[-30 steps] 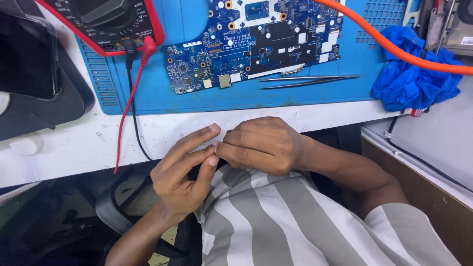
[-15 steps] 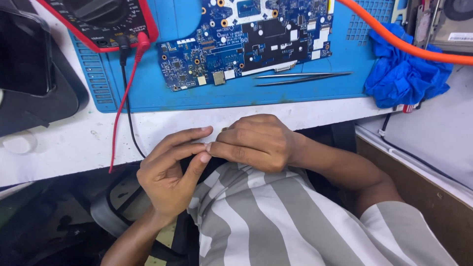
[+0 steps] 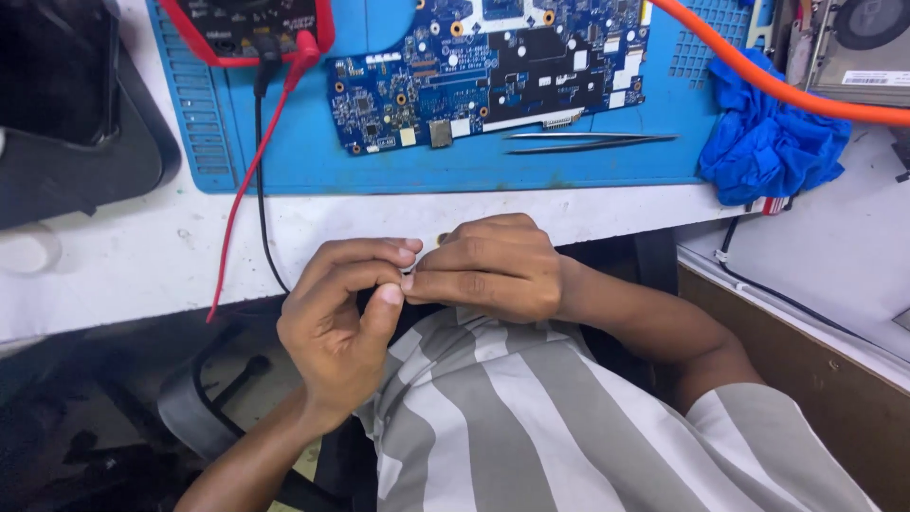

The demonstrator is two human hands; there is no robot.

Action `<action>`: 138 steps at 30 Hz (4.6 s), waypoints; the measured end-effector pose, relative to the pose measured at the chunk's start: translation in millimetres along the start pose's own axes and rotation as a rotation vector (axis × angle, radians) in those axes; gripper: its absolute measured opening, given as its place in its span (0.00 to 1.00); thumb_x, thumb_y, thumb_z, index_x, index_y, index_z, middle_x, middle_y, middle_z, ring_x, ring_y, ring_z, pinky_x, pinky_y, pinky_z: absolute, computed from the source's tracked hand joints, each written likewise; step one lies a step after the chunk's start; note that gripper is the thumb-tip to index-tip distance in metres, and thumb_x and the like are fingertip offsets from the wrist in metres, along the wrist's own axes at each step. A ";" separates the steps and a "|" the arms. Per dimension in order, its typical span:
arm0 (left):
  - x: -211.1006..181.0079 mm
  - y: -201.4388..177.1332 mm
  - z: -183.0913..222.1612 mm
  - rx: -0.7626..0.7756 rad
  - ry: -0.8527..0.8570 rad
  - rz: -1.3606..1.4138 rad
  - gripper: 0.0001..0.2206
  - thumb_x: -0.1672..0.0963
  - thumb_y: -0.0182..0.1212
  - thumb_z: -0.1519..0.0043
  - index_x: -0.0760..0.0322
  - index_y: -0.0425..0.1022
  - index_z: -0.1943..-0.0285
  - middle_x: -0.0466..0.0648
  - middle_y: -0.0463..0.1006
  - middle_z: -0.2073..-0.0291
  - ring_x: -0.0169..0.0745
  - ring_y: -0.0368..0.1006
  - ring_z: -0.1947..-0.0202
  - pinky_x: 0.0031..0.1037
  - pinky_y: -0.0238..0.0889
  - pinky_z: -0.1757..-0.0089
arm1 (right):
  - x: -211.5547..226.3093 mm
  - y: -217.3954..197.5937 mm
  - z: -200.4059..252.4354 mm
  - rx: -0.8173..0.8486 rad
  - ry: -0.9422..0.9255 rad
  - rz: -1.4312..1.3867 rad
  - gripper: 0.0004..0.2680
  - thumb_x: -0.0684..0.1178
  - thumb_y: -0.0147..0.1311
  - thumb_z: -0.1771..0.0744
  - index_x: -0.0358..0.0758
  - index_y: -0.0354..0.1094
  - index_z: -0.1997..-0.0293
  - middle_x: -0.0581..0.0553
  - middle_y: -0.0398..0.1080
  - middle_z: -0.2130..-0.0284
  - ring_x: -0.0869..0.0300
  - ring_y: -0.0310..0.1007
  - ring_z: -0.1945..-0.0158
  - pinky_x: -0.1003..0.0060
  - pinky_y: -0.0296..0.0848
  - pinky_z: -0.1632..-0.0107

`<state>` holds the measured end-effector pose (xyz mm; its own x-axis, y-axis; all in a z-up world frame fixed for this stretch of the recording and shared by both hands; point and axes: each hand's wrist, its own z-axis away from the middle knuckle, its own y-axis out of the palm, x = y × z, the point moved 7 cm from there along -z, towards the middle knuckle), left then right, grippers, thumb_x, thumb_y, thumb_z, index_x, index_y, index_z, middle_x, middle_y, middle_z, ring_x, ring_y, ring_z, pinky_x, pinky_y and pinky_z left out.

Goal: Cleaning a small electronic component with liquid at a repair station

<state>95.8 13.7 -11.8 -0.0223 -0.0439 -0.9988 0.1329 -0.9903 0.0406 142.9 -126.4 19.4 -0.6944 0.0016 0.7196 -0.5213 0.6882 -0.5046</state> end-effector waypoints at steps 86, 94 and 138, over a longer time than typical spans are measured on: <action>15.7 6.1 -1.7 -0.004 0.041 0.053 0.09 0.60 0.59 0.33 0.76 0.79 0.64 0.60 0.81 0.64 0.62 0.82 0.56 0.45 0.77 0.54 | -32.8 -0.7 17.6 -0.215 0.268 -0.379 0.06 0.39 0.67 0.36 0.36 0.78 0.58 0.43 0.78 0.69 0.57 0.78 0.75 0.65 0.80 0.73; 16.0 6.1 -1.6 0.002 0.026 0.065 0.10 0.59 0.59 0.34 0.75 0.79 0.64 0.60 0.81 0.63 0.62 0.82 0.55 0.44 0.76 0.52 | -32.7 -1.0 14.8 -0.222 0.254 -0.388 0.06 0.38 0.67 0.37 0.35 0.78 0.58 0.43 0.77 0.70 0.58 0.77 0.75 0.65 0.80 0.74; -48.2 -53.6 -131.9 0.079 -0.204 -0.398 0.04 0.61 0.54 0.16 0.67 0.74 0.41 0.38 0.74 0.55 0.20 0.68 0.53 0.15 0.65 0.55 | -18.5 -3.0 26.3 -0.205 0.134 -0.136 0.06 0.40 0.62 0.32 0.32 0.75 0.52 0.38 0.77 0.63 0.54 0.81 0.64 0.65 0.80 0.61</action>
<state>220.5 86.3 30.5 -0.2520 0.3247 -0.9116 -0.0012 -0.9422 -0.3352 144.3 -147.6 -5.0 -0.5461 -0.0139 0.8376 -0.4843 0.8211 -0.3022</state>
